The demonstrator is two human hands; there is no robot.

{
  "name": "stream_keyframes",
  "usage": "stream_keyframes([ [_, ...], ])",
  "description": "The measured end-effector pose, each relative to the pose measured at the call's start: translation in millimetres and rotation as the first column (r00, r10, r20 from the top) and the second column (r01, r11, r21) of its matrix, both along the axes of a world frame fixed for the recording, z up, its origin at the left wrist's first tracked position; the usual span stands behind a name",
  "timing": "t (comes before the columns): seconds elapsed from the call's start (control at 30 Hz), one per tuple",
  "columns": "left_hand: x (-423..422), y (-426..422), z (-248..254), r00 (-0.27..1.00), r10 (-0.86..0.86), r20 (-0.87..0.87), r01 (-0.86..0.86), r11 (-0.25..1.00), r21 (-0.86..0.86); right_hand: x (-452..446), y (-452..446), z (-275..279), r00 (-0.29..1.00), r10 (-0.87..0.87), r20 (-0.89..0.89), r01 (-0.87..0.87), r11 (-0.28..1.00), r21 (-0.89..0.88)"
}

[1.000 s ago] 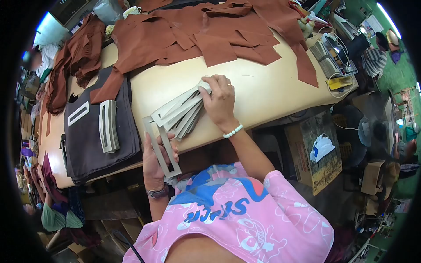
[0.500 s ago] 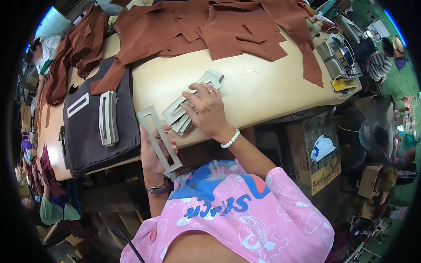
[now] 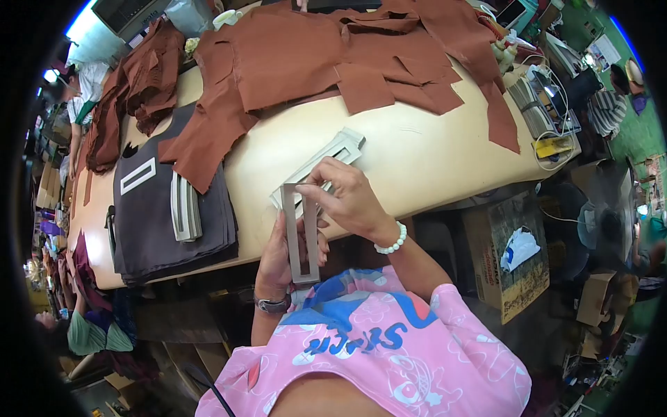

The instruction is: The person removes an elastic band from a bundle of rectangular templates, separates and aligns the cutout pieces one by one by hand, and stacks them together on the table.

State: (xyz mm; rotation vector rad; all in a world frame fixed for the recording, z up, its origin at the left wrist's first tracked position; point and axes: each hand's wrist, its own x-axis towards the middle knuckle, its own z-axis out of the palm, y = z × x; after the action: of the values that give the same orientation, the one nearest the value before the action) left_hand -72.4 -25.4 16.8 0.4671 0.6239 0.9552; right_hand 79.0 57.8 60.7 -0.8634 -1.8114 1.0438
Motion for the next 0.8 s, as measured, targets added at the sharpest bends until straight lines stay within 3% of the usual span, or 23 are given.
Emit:
stream_keyframes([
  [0.2, -1, 1, 1, 0.996, 0.031, -0.078, -0.035, 0.998, -0.051, 4, 10, -9, 0.998, 0.001, -0.063, 0.002, 0.999, 0.051],
  [0.3, -3, -3, 5, 0.995, 0.036, -0.097, -0.042, 0.997, -0.058, 10, 14, -12, 0.997, -0.016, -0.080, 0.013, 0.999, -0.033],
  [0.4, -8, -6, 0, 0.983, 0.018, -0.182, -0.020, 1.000, -0.013, 12, 14, -5, 0.989, 0.070, -0.131, -0.100, 0.966, -0.237],
  [0.5, -11, -8, -6, 0.984, 0.023, -0.176, -0.025, 1.000, -0.013, 12, 15, 4, 0.981, 0.165, -0.106, -0.188, 0.946, -0.264],
  [0.6, -15, -9, -6, 0.996, 0.007, -0.093, -0.007, 1.000, 0.000, 12, 20, -1, 0.972, 0.143, -0.187, -0.187, 0.952, -0.244],
  [0.7, -27, -16, -6, 0.988, 0.098, -0.121, -0.104, 0.994, -0.046, 26, 43, -6, 0.922, -0.157, -0.355, 0.035, 0.944, -0.327],
  [0.8, -46, -22, 0, 0.932, 0.292, -0.214, -0.303, 0.953, -0.017, 33, 53, -23, 0.888, -0.316, -0.335, 0.178, 0.906, -0.383],
])
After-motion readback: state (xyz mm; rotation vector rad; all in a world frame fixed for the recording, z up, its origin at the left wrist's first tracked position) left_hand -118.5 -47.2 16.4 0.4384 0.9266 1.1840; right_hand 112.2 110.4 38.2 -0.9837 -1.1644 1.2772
